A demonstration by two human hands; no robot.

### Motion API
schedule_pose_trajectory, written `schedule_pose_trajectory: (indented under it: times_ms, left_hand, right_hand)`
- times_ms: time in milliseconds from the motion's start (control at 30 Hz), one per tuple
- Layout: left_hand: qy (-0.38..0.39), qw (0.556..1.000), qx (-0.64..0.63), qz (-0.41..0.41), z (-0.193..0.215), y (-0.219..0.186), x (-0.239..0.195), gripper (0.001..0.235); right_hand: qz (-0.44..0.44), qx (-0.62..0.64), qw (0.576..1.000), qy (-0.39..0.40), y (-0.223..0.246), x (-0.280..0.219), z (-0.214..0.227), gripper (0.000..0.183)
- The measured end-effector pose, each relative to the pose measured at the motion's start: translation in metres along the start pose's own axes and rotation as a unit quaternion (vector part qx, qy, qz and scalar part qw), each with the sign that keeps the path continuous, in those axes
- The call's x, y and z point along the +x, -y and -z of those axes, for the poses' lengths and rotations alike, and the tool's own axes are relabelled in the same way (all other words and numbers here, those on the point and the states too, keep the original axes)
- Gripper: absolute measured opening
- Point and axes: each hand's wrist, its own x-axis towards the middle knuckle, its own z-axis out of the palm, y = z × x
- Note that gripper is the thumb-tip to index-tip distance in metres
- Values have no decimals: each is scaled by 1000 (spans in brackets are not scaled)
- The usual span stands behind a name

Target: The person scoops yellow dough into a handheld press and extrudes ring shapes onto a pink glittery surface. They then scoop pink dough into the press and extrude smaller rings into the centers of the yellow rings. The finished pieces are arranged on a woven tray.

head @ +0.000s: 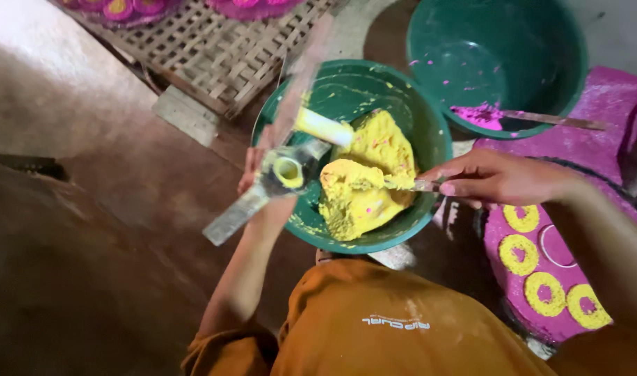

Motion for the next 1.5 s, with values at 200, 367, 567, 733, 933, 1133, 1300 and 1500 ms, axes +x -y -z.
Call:
schedule_pose_trajectory:
  times_ms: [200, 367, 567, 733, 933, 1133, 1300, 1500]
  left_hand:
    - [172, 887, 405, -139, -61, -45, -6, 64]
    - [199, 948, 245, -36, -98, -65, -16, 66]
    - [183, 952, 241, 49, -94, -55, -39, 48]
    - [169, 919, 336, -121, -83, -66, -15, 76]
    - [172, 964, 190, -67, -101, -91, -15, 91]
    - [88, 940, 306, -121, -66, -80, 0, 65]
    - [158, 934, 266, -181, -68, -72, 1, 66]
    - [252, 926, -231, 163, -113, -86, -2, 52]
  right_hand:
    - [170, -392, 887, -175, 41, -31, 7, 39]
    - [188, -634, 705, -256, 54, -14, -73, 23]
    - [118, -667, 703, -218, 59, -84, -71, 36]
    - [161, -558, 771, -261, 76, -104, -50, 24]
    - [175, -633, 718, -232, 72, -38, -84, 13]
    - [123, -601, 742, -270, 69, -109, -46, 35]
    - [165, -645, 688, -287, 86, -112, -28, 26]
    - [173, -706, 639, -251, 90, -47, -72, 11]
